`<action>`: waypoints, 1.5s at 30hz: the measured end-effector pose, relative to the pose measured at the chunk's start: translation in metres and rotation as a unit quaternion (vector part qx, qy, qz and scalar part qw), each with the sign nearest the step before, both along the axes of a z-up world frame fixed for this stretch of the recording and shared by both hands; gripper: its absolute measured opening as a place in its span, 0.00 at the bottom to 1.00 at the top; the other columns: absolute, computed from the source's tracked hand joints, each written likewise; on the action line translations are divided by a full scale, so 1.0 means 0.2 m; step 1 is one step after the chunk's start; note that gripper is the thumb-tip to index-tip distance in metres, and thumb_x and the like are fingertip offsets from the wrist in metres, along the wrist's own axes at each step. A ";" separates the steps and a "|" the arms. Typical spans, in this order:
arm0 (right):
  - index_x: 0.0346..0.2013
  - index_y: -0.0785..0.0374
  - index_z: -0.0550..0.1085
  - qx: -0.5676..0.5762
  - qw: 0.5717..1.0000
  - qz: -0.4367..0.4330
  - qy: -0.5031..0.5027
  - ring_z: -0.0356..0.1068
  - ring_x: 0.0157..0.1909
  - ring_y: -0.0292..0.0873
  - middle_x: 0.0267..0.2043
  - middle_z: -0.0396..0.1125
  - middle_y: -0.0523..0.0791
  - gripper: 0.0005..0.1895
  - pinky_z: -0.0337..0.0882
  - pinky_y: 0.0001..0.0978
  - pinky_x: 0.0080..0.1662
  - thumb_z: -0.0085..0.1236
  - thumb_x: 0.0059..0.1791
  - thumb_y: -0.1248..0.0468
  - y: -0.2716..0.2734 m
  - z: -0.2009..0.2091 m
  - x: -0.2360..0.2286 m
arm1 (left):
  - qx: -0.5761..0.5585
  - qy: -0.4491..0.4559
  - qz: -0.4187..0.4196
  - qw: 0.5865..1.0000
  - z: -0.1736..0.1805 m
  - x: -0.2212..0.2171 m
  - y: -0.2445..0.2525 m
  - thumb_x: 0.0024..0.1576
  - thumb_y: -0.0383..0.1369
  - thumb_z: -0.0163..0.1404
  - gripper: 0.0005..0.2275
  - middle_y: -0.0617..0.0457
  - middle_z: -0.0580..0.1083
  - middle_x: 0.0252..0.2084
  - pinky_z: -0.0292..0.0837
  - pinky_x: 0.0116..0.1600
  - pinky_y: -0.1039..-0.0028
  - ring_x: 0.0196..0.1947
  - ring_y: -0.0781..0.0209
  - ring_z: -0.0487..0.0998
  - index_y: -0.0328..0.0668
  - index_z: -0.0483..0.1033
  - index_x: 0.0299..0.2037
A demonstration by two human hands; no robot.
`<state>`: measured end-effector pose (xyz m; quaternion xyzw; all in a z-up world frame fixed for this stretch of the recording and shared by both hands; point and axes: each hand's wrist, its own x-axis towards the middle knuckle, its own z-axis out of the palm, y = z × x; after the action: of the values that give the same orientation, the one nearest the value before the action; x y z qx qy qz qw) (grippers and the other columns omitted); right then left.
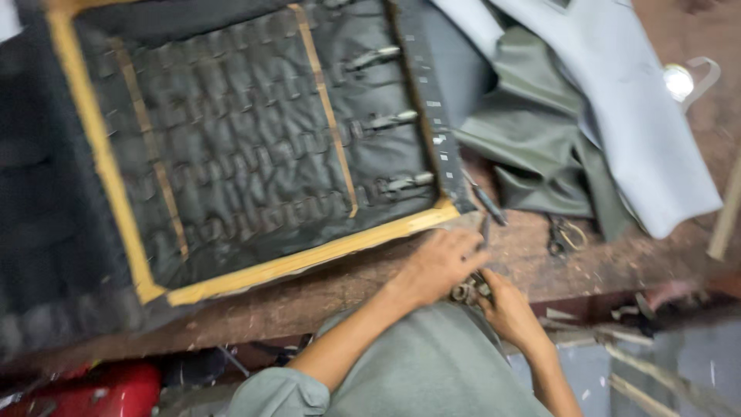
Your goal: The person uses a hammer and pliers to repeatedly strike and adjust metal staples along the edge of a wooden chair frame. The person alternates between hammering and pulling at the staples to secure them into the frame.
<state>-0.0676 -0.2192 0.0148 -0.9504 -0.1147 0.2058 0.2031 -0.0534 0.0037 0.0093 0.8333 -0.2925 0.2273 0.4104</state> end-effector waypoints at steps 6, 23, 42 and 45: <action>0.57 0.63 0.71 -0.012 0.998 0.031 0.060 0.71 0.54 0.59 0.53 0.72 0.55 0.27 0.70 0.45 0.54 0.63 0.43 0.63 -0.02 0.04 -0.02 | 0.081 0.166 -0.029 0.982 -0.23 -0.10 -0.05 0.50 0.25 0.51 0.10 0.49 0.75 0.47 0.74 0.53 0.62 0.50 0.47 0.75 0.38 0.75 0.42; 0.55 0.61 0.73 -0.042 0.973 0.227 0.025 0.77 0.43 0.61 0.38 0.75 0.58 0.27 0.76 0.50 0.44 0.64 0.42 0.61 0.03 -0.43 0.29 | -0.042 0.053 0.333 0.941 -0.09 -0.23 0.38 0.62 0.27 0.48 0.05 0.52 0.75 0.45 0.73 0.47 0.68 0.44 0.55 0.76 0.42 0.76 0.45; 0.55 0.45 0.74 -0.075 0.941 0.287 -0.165 0.66 0.61 0.52 0.56 0.70 0.45 0.32 0.65 0.59 0.59 0.68 0.36 0.55 0.35 -0.74 0.21 | 0.067 0.047 0.443 0.893 -0.23 -0.20 0.46 0.63 0.39 0.55 0.11 0.56 0.72 0.32 0.68 0.41 0.63 0.35 0.55 0.75 0.48 0.73 0.30; 0.50 0.49 0.76 0.029 0.954 0.245 -0.170 0.67 0.62 0.55 0.57 0.70 0.46 0.25 0.70 0.52 0.57 0.66 0.38 0.54 0.31 -0.85 0.24 | 0.142 0.015 0.370 0.918 -0.21 -0.23 0.48 0.59 0.41 0.56 0.05 0.56 0.73 0.33 0.66 0.40 0.62 0.37 0.53 0.75 0.55 0.80 0.37</action>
<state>-0.0187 -0.1574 -0.1555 -0.9078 -0.3825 0.0809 0.1517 -0.0989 0.1003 -0.0333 0.9348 0.0139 0.3067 0.1787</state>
